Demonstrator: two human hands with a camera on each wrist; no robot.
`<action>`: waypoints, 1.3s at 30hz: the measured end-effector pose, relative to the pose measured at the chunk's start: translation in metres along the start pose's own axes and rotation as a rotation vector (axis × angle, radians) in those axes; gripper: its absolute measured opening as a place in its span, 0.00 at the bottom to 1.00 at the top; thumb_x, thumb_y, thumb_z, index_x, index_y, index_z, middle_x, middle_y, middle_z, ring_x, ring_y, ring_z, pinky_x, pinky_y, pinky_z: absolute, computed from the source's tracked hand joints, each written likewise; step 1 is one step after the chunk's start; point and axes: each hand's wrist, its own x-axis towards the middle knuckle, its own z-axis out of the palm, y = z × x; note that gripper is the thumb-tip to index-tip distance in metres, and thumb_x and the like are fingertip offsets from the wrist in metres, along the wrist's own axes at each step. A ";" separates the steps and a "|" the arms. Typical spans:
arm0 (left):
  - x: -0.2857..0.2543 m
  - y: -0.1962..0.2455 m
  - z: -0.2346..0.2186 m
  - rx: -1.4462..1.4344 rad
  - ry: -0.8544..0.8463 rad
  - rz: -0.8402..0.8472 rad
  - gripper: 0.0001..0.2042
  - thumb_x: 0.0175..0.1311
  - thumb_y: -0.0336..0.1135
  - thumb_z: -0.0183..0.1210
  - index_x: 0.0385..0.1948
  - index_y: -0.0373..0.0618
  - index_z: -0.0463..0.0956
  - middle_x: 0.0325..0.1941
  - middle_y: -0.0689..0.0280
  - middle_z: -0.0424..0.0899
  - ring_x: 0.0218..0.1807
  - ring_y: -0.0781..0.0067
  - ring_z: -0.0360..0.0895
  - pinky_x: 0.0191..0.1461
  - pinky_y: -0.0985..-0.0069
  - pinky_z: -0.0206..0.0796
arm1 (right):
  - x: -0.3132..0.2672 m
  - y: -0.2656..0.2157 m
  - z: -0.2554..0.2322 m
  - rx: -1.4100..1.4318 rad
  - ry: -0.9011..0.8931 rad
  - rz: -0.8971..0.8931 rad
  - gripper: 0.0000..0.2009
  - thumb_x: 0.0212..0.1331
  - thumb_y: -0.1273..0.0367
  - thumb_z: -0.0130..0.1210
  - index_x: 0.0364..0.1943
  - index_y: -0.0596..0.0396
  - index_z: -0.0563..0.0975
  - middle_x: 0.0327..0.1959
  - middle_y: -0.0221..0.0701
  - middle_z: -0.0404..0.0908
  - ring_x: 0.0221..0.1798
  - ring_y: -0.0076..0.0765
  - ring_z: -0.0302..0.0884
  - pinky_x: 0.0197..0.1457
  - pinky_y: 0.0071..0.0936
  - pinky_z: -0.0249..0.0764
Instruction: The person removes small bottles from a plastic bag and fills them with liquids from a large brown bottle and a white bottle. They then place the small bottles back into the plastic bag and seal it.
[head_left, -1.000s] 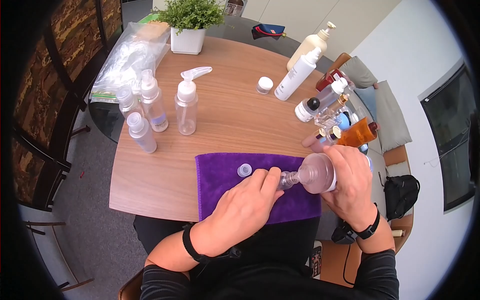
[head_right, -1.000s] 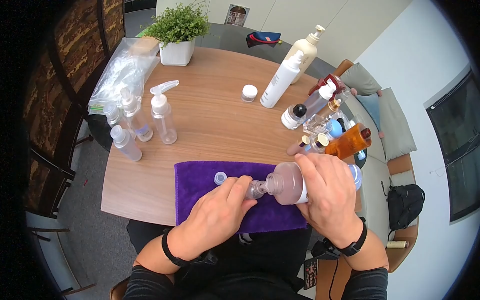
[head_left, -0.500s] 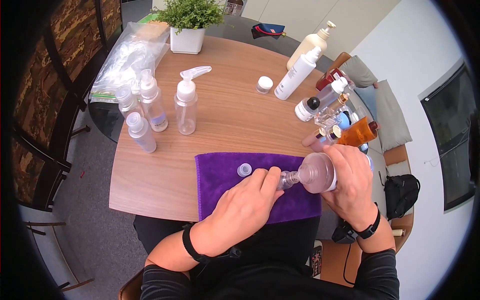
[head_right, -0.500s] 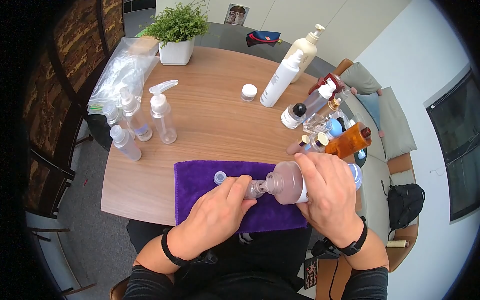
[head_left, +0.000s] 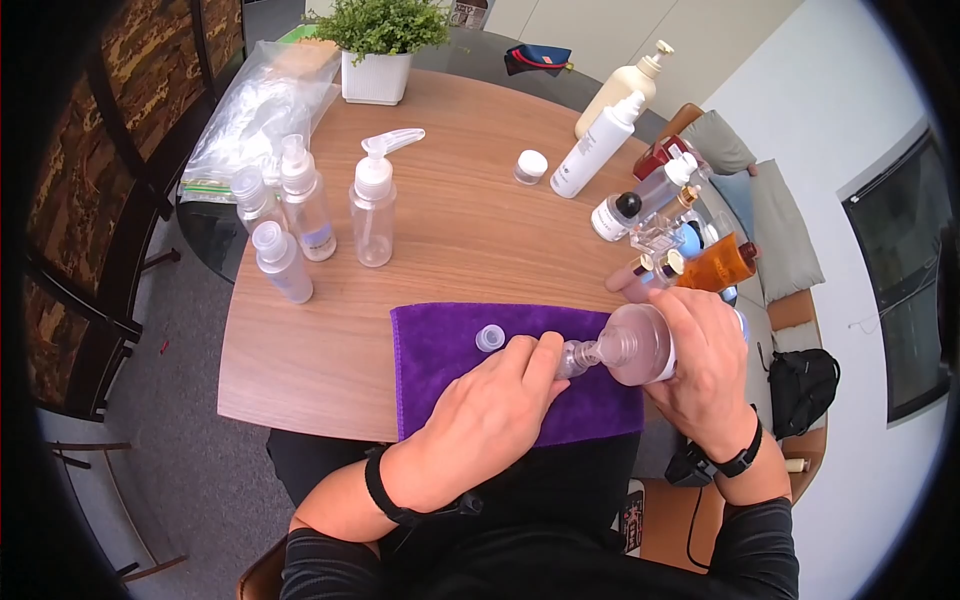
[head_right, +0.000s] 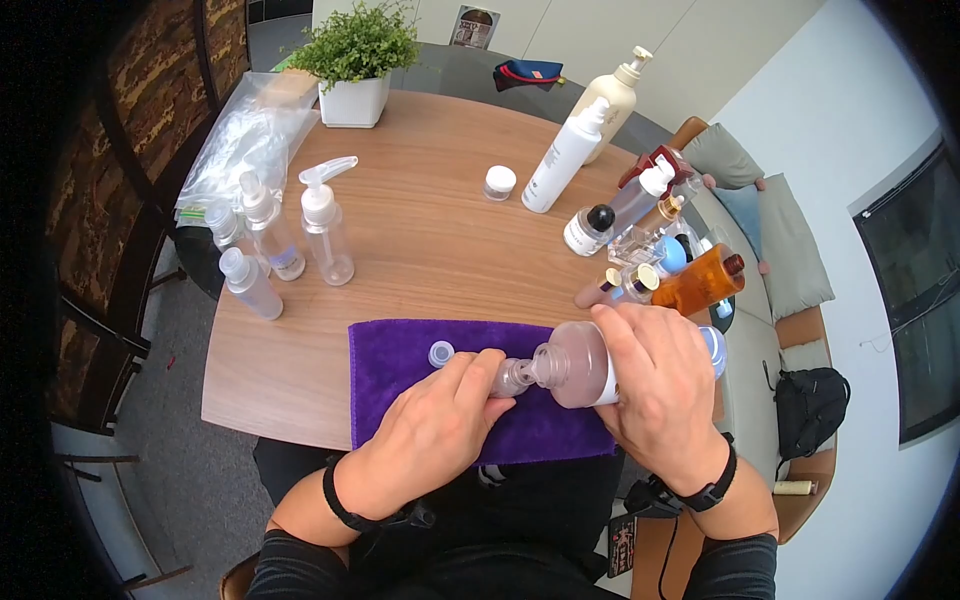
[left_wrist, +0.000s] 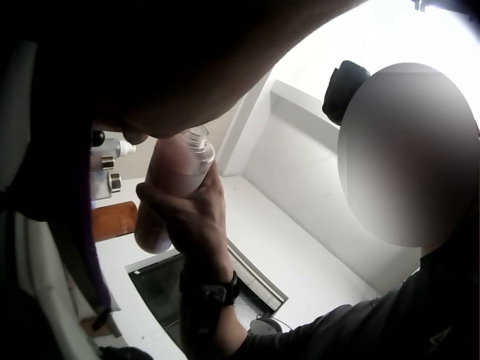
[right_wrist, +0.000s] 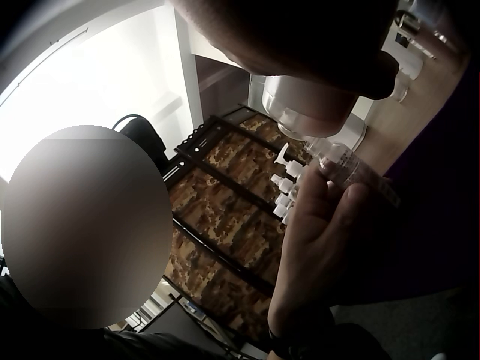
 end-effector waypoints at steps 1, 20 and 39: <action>0.000 0.000 0.000 0.000 -0.002 -0.002 0.23 0.67 0.28 0.71 0.60 0.38 0.72 0.43 0.52 0.80 0.40 0.44 0.84 0.41 0.55 0.78 | 0.000 0.000 0.000 -0.005 -0.006 0.001 0.32 0.45 0.71 0.77 0.59 0.58 0.78 0.50 0.38 0.87 0.49 0.50 0.84 0.52 0.43 0.76; 0.000 0.001 0.000 -0.022 -0.016 -0.023 0.24 0.66 0.27 0.71 0.60 0.36 0.71 0.46 0.49 0.82 0.43 0.41 0.84 0.44 0.54 0.79 | -0.011 -0.001 0.018 0.184 0.021 0.130 0.36 0.40 0.70 0.81 0.60 0.57 0.79 0.50 0.43 0.87 0.50 0.56 0.85 0.54 0.46 0.80; 0.001 -0.001 0.000 0.079 -0.004 0.020 0.27 0.61 0.21 0.75 0.61 0.36 0.73 0.34 0.53 0.85 0.30 0.56 0.87 0.34 0.66 0.77 | -0.083 0.060 0.038 0.986 0.644 0.882 0.35 0.56 0.78 0.75 0.69 0.59 0.71 0.64 0.40 0.82 0.66 0.37 0.83 0.70 0.38 0.79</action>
